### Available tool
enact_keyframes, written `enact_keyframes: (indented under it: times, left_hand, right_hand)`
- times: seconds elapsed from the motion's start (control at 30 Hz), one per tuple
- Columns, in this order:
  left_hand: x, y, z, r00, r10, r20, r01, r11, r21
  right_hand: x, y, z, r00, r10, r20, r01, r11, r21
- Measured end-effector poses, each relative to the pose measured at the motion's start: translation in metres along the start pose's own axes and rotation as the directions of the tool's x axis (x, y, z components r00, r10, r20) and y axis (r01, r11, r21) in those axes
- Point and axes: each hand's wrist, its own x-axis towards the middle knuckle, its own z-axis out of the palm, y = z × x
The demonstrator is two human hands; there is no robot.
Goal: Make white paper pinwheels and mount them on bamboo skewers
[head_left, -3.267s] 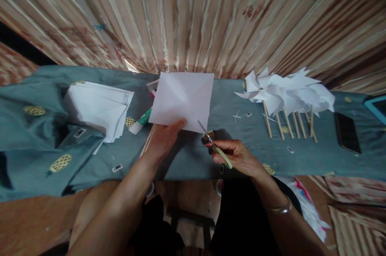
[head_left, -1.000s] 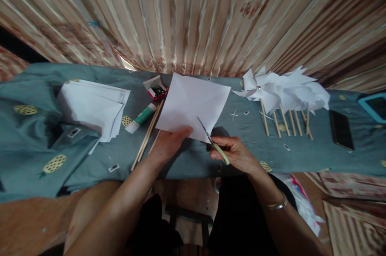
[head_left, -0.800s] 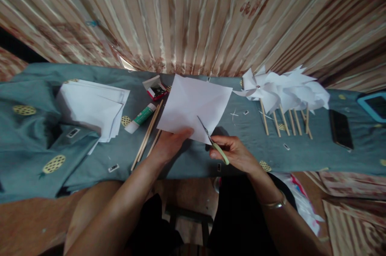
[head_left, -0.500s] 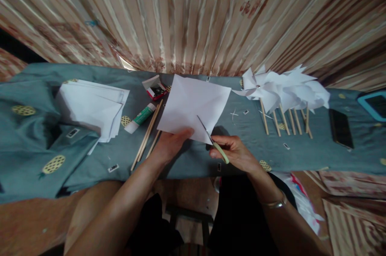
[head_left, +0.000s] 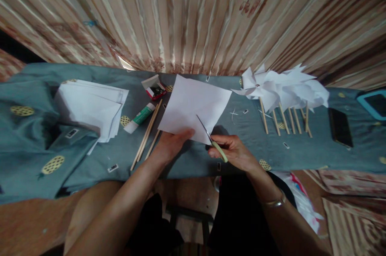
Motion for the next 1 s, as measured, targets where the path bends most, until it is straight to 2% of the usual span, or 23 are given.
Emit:
enact_keyframes:
  times: [0.3, 0.43, 0.53, 0.67, 0.8, 0.87, 0.93, 1.0]
  left_hand:
    - [0.005, -0.006, 0.000, 1.000, 0.008, 0.000, -0.008, 0.996, -0.083]
    - [0.008, -0.009, 0.001, 1.000, 0.005, -0.006, -0.006, 0.985, -0.171]
    - [0.012, -0.002, -0.001, 0.999, -0.021, -0.034, 0.013, 0.974, -0.226]
    - [0.019, 0.009, -0.007, 0.994, 0.055, -0.097, -0.082, 0.946, -0.312]
    - [0.026, 0.012, -0.014, 0.987, 0.117, -0.113, -0.146, 0.944, -0.296]
    - [0.027, 0.009, -0.016, 0.987, 0.131, -0.092, -0.150, 0.956, -0.254]
    - [0.026, 0.006, -0.014, 0.990, 0.130, -0.058, -0.139, 0.970, -0.199]
    - [0.022, 0.004, -0.011, 0.994, 0.104, -0.014, -0.105, 0.984, -0.146]
  right_hand:
    - [0.002, 0.007, -0.001, 1.000, 0.014, 0.025, -0.014, 1.000, -0.025]
    - [-0.001, 0.002, -0.001, 0.994, -0.021, 0.103, 0.032, 0.994, -0.108]
    - [-0.005, -0.001, -0.004, 0.986, -0.001, 0.166, 0.030, 0.984, -0.175]
    - [-0.012, -0.006, -0.017, 0.970, 0.030, 0.243, 0.033, 0.968, -0.251]
    - [-0.020, -0.013, -0.041, 0.959, 0.007, 0.285, 0.060, 0.972, -0.228]
    - [-0.021, -0.014, -0.053, 0.976, -0.071, 0.205, 0.106, 0.981, -0.163]
    - [-0.020, -0.014, -0.061, 0.978, -0.209, -0.025, 0.206, 0.976, -0.074]
    - [-0.016, -0.012, -0.065, 0.909, -0.313, -0.277, 0.318, 0.948, -0.029]
